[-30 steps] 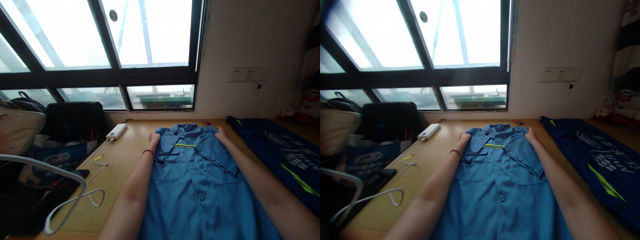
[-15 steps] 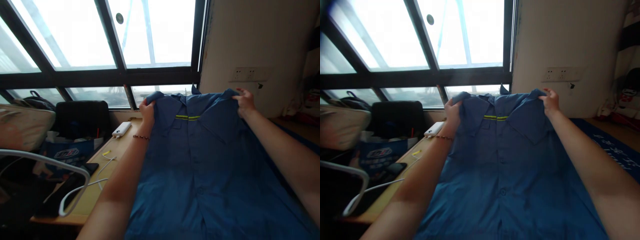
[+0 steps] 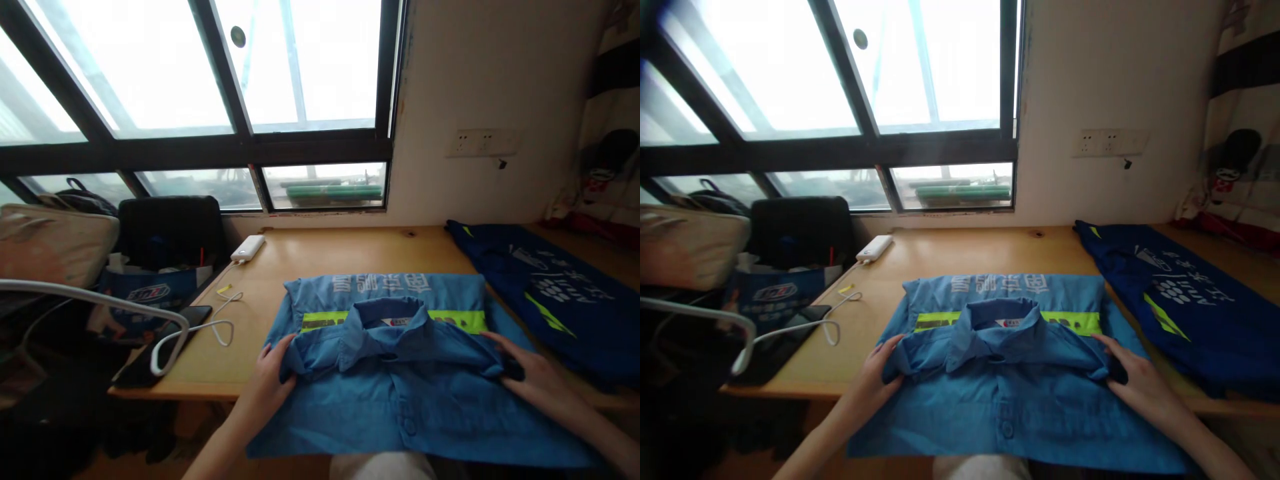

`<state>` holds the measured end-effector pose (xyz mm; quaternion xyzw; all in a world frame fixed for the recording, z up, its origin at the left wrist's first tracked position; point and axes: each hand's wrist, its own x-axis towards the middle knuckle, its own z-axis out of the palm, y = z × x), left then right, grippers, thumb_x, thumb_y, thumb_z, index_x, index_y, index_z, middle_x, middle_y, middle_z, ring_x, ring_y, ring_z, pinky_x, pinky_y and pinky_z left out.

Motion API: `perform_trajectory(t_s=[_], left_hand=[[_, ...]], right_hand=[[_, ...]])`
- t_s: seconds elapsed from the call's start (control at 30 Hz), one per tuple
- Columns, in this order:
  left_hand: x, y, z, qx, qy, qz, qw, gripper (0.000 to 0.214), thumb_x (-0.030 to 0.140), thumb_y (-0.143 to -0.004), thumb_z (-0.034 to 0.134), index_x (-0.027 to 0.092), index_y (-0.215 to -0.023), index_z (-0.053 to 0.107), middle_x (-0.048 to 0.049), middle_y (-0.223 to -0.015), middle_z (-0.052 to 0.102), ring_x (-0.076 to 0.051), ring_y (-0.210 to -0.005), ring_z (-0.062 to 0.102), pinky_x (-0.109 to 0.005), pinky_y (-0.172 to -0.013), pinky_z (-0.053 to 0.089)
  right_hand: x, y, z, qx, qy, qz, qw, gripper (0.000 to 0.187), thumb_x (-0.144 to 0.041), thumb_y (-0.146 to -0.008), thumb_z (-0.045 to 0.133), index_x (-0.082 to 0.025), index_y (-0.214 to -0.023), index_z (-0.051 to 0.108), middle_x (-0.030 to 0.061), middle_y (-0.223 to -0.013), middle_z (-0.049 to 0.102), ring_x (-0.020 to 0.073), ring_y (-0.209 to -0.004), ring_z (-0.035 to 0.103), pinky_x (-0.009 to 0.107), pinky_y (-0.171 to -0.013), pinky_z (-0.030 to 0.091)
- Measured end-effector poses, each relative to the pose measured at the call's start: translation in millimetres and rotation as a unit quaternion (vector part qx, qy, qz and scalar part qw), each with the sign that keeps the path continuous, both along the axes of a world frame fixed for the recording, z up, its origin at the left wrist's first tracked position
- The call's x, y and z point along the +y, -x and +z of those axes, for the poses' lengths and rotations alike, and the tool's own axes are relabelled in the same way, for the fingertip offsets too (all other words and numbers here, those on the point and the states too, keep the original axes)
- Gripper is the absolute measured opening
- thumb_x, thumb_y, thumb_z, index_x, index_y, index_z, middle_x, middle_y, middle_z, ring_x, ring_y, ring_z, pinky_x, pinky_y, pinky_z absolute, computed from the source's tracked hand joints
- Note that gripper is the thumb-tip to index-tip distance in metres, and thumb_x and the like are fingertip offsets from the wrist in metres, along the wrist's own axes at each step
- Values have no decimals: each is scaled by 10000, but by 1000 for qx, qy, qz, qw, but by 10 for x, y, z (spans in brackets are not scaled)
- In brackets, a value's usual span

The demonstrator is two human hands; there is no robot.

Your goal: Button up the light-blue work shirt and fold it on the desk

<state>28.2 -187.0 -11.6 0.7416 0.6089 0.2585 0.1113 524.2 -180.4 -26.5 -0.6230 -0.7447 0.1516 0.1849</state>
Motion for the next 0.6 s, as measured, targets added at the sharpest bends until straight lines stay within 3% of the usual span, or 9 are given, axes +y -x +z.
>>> perform_trajectory(t_s=[0.13, 0.27, 0.4, 0.5, 0.6], left_hand=[[21, -211, 202, 199, -68, -43, 977, 699, 68, -649, 477, 167, -1310, 275, -100, -1154, 504, -238, -1070, 451, -443, -958, 282], [72, -426, 408, 317, -73, -94, 941, 441, 46, -741, 399, 176, -1156, 474, -89, -965, 548, -216, -912, 504, -367, -789, 384], [-64, -300, 509, 318, -122, -110, 934, 290, 109, -802, 380, 194, -992, 581, -66, -864, 551, -195, -810, 509, -359, -769, 386], [-297, -110, 430, 276, -211, -127, 929, 296, 182, -830, 375, 215, -1042, 578, -59, -880, 557, -184, -810, 504, -361, -800, 380], [-560, 9, 194, 241, -275, -133, 921, 327, 223, -870, 312, 237, -1059, 579, -48, -936, 575, -180, -899, 510, -361, -875, 350]], right_hand=[[46, 184, 146, -70, -53, 55, 995, 666, -176, -665, 483, -203, -1312, 326, 80, -1286, 430, 244, -1143, 441, 385, -968, 355], [131, 303, 285, -97, -40, 104, 989, 713, -110, -656, 433, -200, -1343, 267, 62, -1306, 410, 213, -1169, 415, 364, -985, 339], [-27, 174, 397, -120, -37, 110, 986, 662, -96, -662, 423, -217, -1309, 349, 38, -1268, 461, 209, -1134, 455, 346, -968, 368], [-299, 18, 374, -137, -38, 121, 982, 611, -104, -677, 435, -263, -1267, 418, 6, -1223, 506, 209, -1093, 495, 326, -935, 412], [-608, -126, 145, -150, -58, 140, 977, 551, -134, -696, 451, -311, -1217, 477, -33, -1195, 527, 205, -1053, 527, 309, -896, 455]])
